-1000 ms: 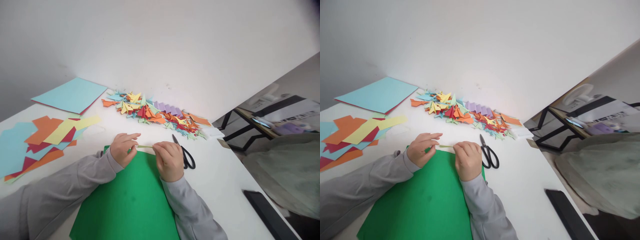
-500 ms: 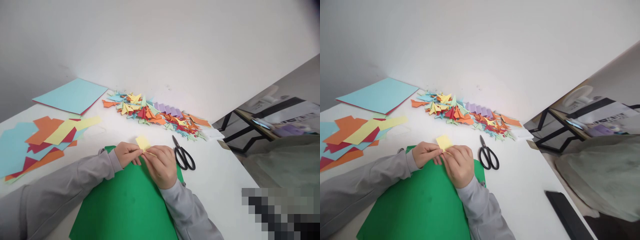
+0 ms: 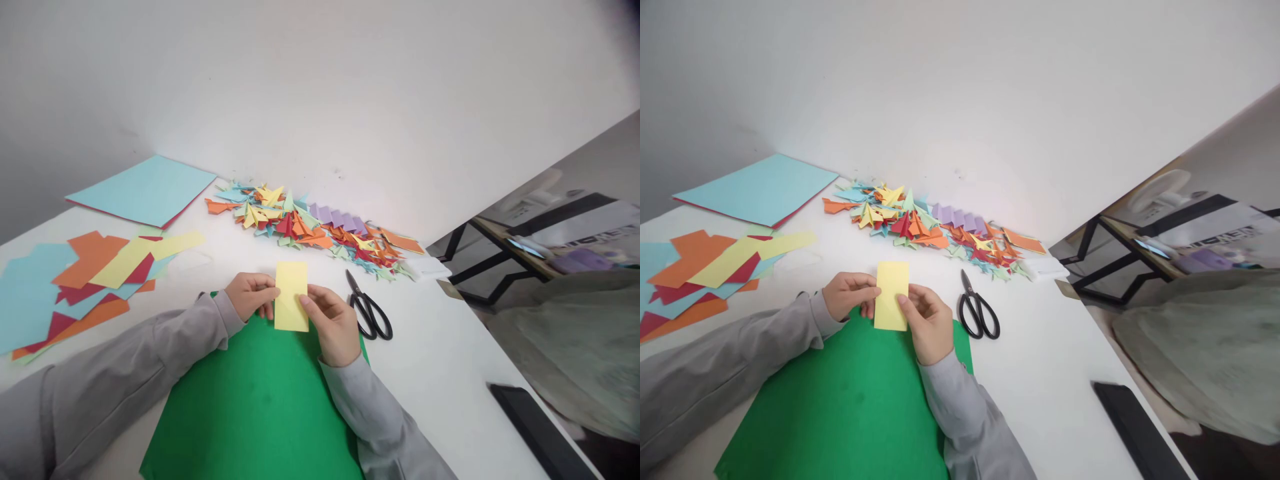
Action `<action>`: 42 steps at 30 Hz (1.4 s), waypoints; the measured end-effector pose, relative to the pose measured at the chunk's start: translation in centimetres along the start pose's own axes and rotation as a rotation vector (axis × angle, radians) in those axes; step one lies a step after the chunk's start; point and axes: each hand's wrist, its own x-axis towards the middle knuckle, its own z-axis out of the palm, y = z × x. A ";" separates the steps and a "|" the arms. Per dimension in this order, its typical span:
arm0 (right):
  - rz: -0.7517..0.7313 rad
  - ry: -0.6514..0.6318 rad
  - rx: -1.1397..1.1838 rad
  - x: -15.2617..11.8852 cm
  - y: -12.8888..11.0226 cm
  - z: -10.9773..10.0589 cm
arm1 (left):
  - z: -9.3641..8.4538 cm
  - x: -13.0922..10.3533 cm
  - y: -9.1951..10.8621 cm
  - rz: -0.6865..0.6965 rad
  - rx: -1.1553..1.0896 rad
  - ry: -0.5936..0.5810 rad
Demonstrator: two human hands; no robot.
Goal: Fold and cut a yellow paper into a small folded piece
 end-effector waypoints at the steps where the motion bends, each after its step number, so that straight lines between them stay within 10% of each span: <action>1: 0.092 -0.021 0.067 0.0 0.1 0.1 | 0.0 -0.1 0.0 0.015 0.033 -0.013; 25: 0.054 0.152 0.166 0.3 -0.2 -0.7 | 0.1 -0.6 -0.4 0.044 0.043 -0.081; 31: 0.226 -0.145 0.230 0.0 -0.1 -0.5 | 0.0 -0.5 -0.1 0.049 -0.014 0.029; 42: 0.308 -0.117 0.326 0.0 0.1 -0.3 | 0.5 -1.0 -0.6 0.285 0.093 -0.031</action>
